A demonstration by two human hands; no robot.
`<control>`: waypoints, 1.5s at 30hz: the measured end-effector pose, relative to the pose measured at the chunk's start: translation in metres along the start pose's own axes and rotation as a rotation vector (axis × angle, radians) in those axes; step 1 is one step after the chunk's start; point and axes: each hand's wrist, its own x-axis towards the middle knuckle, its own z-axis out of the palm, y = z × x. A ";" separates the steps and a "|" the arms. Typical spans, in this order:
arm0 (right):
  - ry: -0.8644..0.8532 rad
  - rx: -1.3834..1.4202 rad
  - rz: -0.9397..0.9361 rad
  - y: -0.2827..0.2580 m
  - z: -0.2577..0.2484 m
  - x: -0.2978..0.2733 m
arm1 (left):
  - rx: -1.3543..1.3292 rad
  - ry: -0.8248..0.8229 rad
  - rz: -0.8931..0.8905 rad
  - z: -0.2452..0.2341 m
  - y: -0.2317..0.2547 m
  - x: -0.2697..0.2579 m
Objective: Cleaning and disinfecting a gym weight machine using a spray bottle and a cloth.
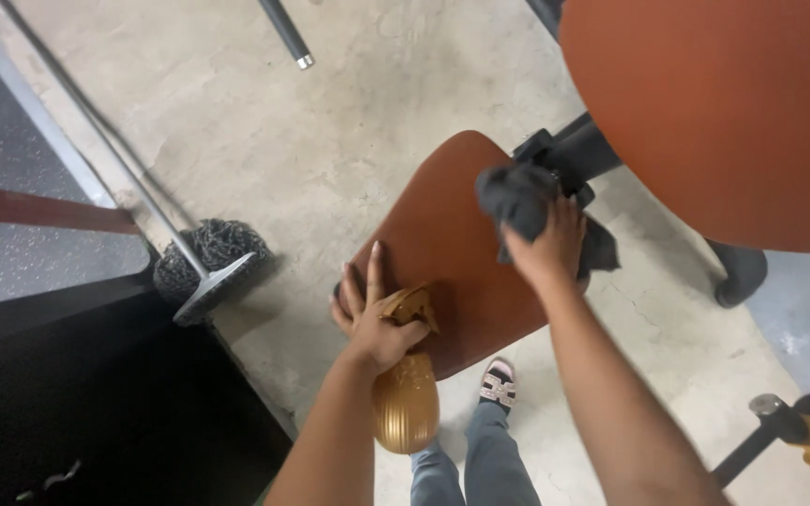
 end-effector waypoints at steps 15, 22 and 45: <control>-0.364 0.393 -0.347 -0.068 0.019 -0.015 | -0.123 0.169 0.173 0.012 -0.035 -0.044; -0.122 -0.061 0.365 -0.007 -0.020 -0.010 | -0.999 0.280 0.208 0.028 -0.104 -0.143; -0.451 0.170 -0.735 -0.113 -0.082 -0.171 | -0.423 0.657 0.358 -0.018 -0.019 -0.158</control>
